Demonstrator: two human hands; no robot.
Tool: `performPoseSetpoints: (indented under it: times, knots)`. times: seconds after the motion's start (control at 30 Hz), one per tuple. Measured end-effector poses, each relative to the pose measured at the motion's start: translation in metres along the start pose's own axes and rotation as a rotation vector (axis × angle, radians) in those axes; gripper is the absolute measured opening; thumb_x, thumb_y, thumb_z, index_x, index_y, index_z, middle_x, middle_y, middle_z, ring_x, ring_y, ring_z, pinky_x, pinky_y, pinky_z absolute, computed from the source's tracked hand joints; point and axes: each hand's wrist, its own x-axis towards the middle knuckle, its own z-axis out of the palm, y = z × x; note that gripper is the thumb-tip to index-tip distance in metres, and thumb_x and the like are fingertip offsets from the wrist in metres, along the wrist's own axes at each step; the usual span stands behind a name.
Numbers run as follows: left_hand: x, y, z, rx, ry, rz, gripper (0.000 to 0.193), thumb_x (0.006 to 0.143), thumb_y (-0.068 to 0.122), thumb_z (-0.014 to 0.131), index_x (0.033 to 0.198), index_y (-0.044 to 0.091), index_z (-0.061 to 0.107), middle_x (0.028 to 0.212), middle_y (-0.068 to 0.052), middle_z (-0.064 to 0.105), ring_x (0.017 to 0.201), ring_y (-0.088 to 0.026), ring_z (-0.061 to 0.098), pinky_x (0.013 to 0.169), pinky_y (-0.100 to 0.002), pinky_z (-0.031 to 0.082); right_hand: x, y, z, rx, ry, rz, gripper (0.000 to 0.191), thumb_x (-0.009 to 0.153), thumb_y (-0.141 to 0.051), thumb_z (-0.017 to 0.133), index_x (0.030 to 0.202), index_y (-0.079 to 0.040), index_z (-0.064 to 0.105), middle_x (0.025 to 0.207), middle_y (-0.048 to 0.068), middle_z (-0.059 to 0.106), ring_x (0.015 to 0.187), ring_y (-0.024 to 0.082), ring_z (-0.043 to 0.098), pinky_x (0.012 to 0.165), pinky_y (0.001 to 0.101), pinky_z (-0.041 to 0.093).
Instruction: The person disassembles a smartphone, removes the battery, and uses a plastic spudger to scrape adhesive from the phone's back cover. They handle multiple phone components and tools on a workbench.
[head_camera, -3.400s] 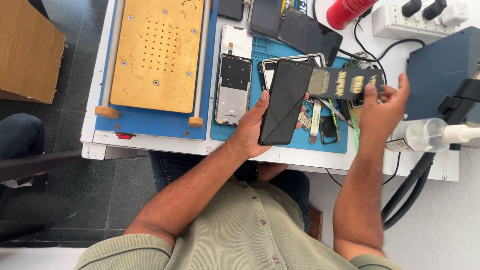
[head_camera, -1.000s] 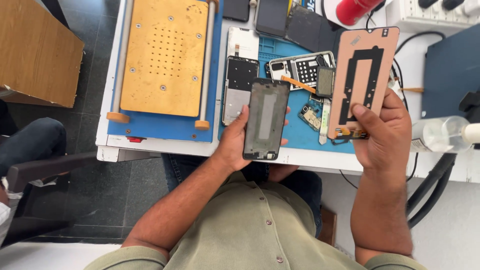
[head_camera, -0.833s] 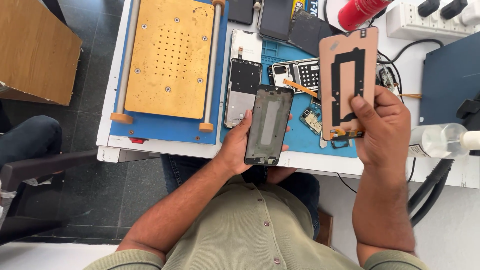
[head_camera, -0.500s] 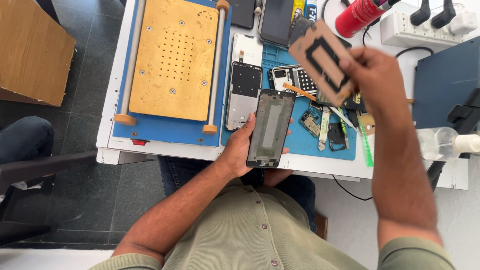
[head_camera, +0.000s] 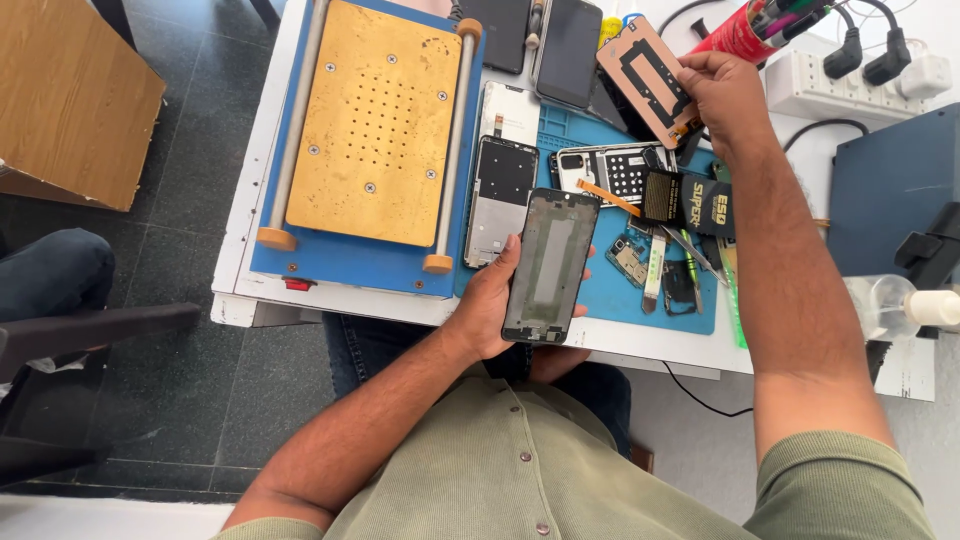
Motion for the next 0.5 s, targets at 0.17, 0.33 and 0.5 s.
performPoseSetpoints:
  times: [0.17,0.33,0.5]
  knots:
    - [0.001,-0.001,-0.003,0.014,-0.010,0.023,0.077,0.106,0.062,0.029,0.162,0.009,0.029,0.152,-0.017,0.047,0.140,-0.028,0.049,0.105,-0.051,0.056,-0.001,-0.006,0.005,-0.162,0.015,-0.034,0.014,0.104,-0.006,0.068,0.116,-0.003,0.074,0.100,0.005,0.076,0.082,0.007,0.071,0.069,0.0200,0.058]
    - [0.002,-0.004,-0.005,-0.004,-0.003,0.015,0.077,0.106,0.062,0.029,0.162,0.009,0.028,0.153,-0.018,0.046,0.140,-0.028,0.049,0.105,-0.052,0.056,0.003,-0.003,0.003,-0.232,0.052,-0.085,0.016,0.106,-0.004,0.064,0.116,-0.004,0.075,0.099,0.005,0.075,0.081,0.008,0.069,0.069,0.0228,0.057]
    - [0.004,-0.004,-0.004,-0.010,-0.001,0.019,0.079,0.105,0.064,0.031,0.162,0.009,0.028,0.152,-0.019,0.046,0.140,-0.028,0.049,0.104,-0.052,0.056,0.010,0.013,0.001,-0.339,0.077,-0.188,0.019,0.108,-0.003,0.063,0.121,-0.003,0.076,0.098,0.006,0.073,0.083,0.012,0.065,0.070,0.0254,0.052]
